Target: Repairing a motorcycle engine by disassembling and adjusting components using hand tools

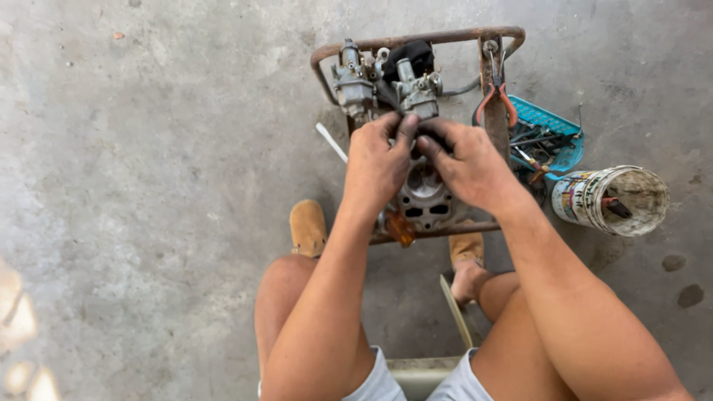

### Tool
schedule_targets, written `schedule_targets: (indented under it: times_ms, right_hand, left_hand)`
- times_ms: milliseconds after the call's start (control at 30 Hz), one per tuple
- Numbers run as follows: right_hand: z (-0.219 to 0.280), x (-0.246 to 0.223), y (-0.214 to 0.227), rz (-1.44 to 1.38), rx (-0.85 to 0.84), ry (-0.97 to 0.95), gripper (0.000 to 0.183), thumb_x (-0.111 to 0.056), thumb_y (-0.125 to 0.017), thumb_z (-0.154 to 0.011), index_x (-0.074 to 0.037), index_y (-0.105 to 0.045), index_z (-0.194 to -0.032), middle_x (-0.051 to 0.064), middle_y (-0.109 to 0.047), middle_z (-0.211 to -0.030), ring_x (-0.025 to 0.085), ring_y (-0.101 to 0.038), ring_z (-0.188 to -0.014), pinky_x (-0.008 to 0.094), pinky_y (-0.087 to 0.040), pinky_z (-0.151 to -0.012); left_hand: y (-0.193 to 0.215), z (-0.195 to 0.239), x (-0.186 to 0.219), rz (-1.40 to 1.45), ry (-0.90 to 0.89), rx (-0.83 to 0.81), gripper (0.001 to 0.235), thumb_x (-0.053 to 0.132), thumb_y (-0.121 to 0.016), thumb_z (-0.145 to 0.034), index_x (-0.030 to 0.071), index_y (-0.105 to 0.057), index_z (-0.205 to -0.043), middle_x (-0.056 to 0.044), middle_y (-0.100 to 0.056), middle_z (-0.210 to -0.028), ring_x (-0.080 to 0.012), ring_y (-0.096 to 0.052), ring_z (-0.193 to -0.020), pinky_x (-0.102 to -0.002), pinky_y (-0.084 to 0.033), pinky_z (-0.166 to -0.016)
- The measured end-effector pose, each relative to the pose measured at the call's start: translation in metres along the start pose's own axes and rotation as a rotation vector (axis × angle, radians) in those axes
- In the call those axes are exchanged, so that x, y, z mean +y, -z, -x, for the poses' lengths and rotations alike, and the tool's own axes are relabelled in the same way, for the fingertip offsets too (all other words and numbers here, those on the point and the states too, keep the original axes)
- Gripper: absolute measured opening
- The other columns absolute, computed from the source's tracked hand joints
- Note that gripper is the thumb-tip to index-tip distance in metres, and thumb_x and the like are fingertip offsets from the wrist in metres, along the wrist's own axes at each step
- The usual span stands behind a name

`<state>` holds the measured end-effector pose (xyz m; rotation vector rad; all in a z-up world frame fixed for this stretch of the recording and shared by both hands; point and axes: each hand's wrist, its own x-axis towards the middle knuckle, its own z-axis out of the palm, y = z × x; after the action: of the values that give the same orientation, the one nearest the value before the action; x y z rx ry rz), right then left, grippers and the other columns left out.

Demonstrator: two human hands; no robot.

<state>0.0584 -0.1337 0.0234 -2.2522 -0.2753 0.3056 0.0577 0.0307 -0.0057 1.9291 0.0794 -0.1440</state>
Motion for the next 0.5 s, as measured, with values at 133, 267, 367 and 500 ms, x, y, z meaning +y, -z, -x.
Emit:
schedule_targets:
  times_ms: [133,267,367,500]
  right_hand:
    - [0.032,-0.003,0.003,0.019,-0.027,-0.042,0.028,-0.018,-0.066,-0.097,0.000,-0.070,-0.118,0.031,-0.071,-0.100,0.054,-0.065,-0.102,0.064,-0.051,-0.081]
    - [0.055,0.016,0.009,0.099,-0.029,-0.170,0.028,-0.025,-0.059,-0.101,-0.003,-0.072,-0.113,0.028,-0.072,-0.099,0.050,-0.066,-0.106,0.062,-0.051,-0.087]
    - [0.069,0.026,0.012,0.148,-0.060,-0.247,0.031,-0.029,-0.061,-0.100,-0.002,-0.071,-0.111,0.028,-0.072,-0.096,0.048,-0.068,-0.102,0.061,-0.051,-0.086]
    - [0.081,0.019,0.012,0.222,-0.172,-0.306,0.040,-0.032,-0.076,-0.086,0.001,-0.072,-0.108,0.028,-0.075,-0.097,0.046,-0.070,-0.104,0.058,-0.053,-0.087]
  left_hand:
    - [-0.004,0.021,0.005,-0.074,-0.004,-0.040,0.030,0.045,-0.062,-0.093,0.026,-0.073,-0.073,0.002,-0.072,-0.066,-0.0240,-0.075,-0.081,-0.038,-0.058,-0.071]
    - [0.003,0.042,0.006,-0.432,-0.030,-0.249,0.032,0.052,-0.065,-0.089,0.024,-0.078,-0.094,-0.008,-0.075,-0.086,-0.0341,-0.069,-0.100,-0.053,-0.054,-0.088]
    - [0.008,0.060,-0.007,-0.640,-0.139,-0.429,0.033,0.043,-0.072,-0.085,0.022,-0.076,-0.109,-0.011,-0.070,-0.109,-0.0361,-0.058,-0.118,-0.059,-0.043,-0.104]
    - [-0.005,0.068,-0.044,-0.817,-0.245,-0.499,0.037,0.038,-0.078,-0.083,0.025,-0.074,-0.117,-0.010,-0.056,-0.127,-0.0381,-0.046,-0.128,-0.063,-0.034,-0.112]
